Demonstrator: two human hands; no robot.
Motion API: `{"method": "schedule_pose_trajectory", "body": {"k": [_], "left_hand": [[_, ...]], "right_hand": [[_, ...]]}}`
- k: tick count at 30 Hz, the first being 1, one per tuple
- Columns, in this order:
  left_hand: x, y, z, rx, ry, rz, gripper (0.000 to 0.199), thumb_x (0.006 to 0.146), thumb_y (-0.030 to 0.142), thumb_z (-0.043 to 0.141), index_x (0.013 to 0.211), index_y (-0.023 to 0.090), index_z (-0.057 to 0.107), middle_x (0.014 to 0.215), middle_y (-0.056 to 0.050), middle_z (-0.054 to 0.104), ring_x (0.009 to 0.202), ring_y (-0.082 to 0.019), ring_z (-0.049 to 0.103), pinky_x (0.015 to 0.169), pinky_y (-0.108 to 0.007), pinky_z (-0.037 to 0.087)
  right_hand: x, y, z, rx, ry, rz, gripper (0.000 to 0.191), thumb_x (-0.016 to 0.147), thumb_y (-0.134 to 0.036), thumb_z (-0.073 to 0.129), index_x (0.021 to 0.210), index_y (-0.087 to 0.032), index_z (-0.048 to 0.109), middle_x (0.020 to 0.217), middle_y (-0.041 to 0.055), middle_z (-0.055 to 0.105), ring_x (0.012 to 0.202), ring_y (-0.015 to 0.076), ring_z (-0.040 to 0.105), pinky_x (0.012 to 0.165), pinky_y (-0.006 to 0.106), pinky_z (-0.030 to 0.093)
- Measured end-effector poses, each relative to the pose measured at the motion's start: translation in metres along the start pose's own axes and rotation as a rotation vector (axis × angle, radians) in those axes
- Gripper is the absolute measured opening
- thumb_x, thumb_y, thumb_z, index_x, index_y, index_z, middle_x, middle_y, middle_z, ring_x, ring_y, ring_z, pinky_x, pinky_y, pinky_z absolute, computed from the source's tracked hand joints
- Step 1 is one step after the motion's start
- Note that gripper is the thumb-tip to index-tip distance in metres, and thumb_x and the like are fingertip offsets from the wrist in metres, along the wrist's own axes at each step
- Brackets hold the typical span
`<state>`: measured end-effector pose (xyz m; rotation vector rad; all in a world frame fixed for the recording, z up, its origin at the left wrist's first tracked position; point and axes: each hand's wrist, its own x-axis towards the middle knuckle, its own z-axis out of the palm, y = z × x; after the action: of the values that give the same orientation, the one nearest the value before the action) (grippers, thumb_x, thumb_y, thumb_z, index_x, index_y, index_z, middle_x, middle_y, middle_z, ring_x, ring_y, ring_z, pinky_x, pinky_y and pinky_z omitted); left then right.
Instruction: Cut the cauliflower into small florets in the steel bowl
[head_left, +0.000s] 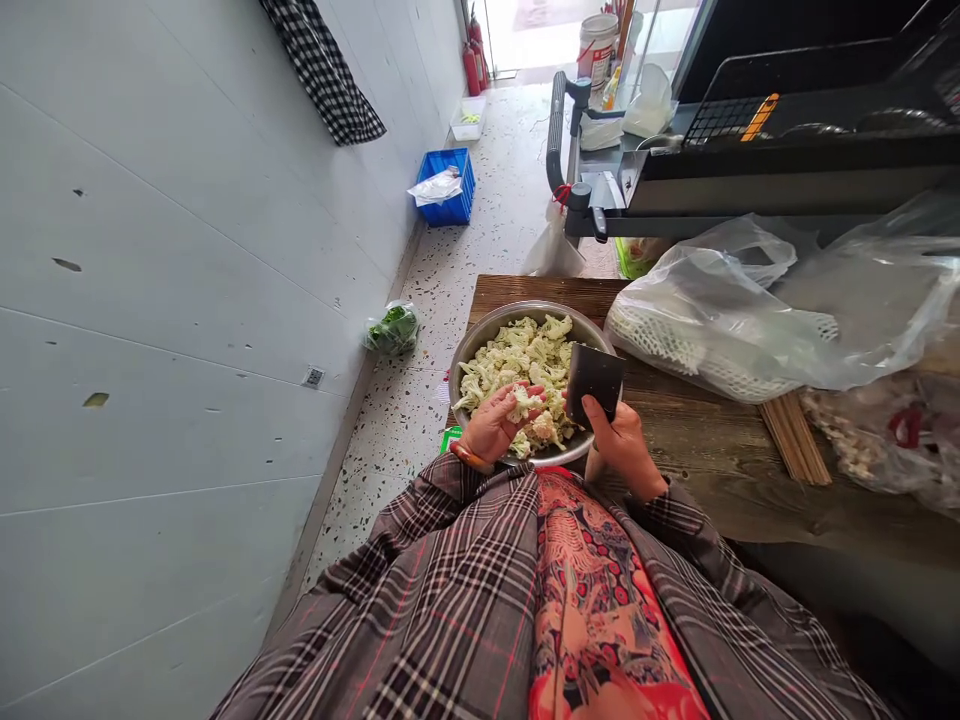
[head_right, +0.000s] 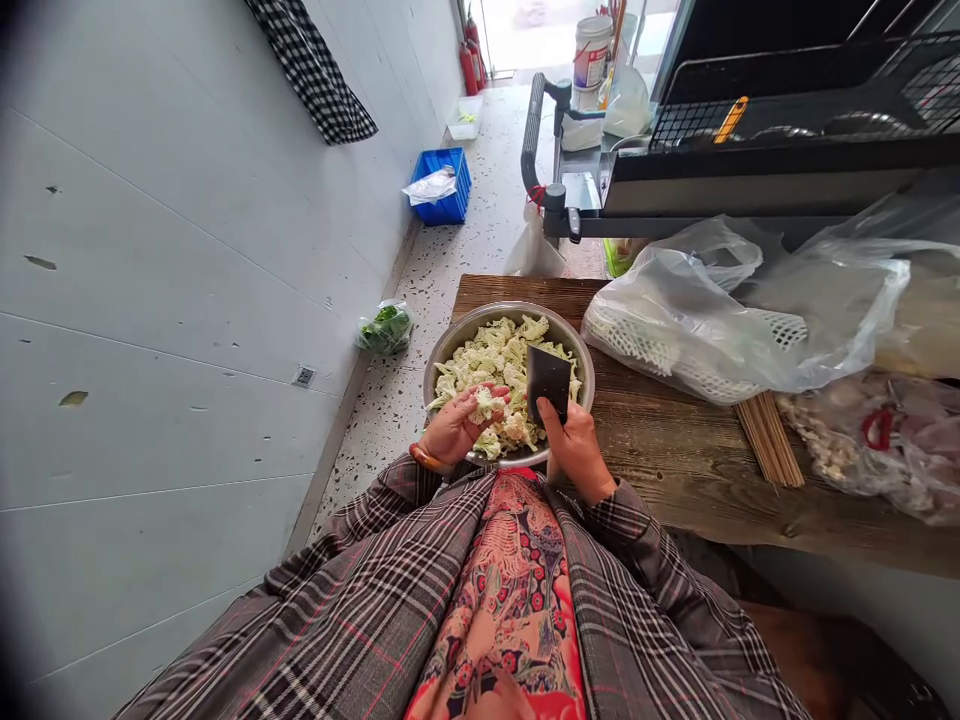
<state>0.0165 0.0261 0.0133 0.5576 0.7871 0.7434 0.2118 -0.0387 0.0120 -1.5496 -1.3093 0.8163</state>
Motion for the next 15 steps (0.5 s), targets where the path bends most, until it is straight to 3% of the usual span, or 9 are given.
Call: {"method": "schedule_pose_trajectory", "body": {"k": [5, 10, 13, 15], "left_hand": [[-0.001, -0.001, 0.008, 0.050, 0.025, -0.064, 0.036, 0.083, 0.039, 0.062, 0.110, 0.016, 0.055, 0.105, -0.010, 0.068, 0.094, -0.020, 0.068, 0.090, -0.041, 0.054], [-0.001, -0.004, 0.009, 0.095, 0.078, -0.125, 0.041, 0.082, 0.043, 0.061, 0.115, 0.019, 0.054, 0.098, -0.008, 0.066, 0.076, -0.018, 0.068, 0.065, -0.031, 0.057], [-0.002, -0.005, 0.010, 0.187, 0.064, -0.092, 0.044, 0.079, 0.046, 0.064, 0.111, 0.018, 0.056, 0.086, -0.005, 0.064, 0.062, -0.013, 0.064, 0.043, -0.019, 0.042], [-0.003, -0.005, 0.010, 0.245, 0.069, -0.058, 0.048, 0.077, 0.046, 0.067, 0.114, 0.018, 0.055, 0.084, -0.003, 0.062, 0.059, -0.011, 0.062, 0.039, -0.016, 0.035]], "right_hand": [[-0.004, -0.018, 0.000, 0.058, -0.065, -0.012, 0.039, 0.092, -0.049, 0.046, 0.079, -0.017, 0.064, 0.067, 0.0026, 0.060, 0.061, 0.0156, 0.051, 0.058, 0.028, 0.044], [-0.005, -0.024, 0.006, 0.083, -0.091, -0.005, 0.041, 0.091, -0.050, 0.047, 0.072, -0.017, 0.062, 0.065, 0.0023, 0.059, 0.061, 0.0153, 0.051, 0.058, 0.027, 0.043], [-0.005, -0.025, 0.009, 0.141, -0.152, 0.007, 0.041, 0.091, -0.049, 0.047, 0.076, -0.016, 0.065, 0.070, 0.0029, 0.064, 0.065, 0.0152, 0.055, 0.061, 0.026, 0.045], [-0.005, -0.024, 0.010, 0.179, -0.176, 0.025, 0.042, 0.091, -0.050, 0.047, 0.079, -0.015, 0.066, 0.073, 0.0034, 0.066, 0.066, 0.0155, 0.058, 0.062, 0.026, 0.047]]}}
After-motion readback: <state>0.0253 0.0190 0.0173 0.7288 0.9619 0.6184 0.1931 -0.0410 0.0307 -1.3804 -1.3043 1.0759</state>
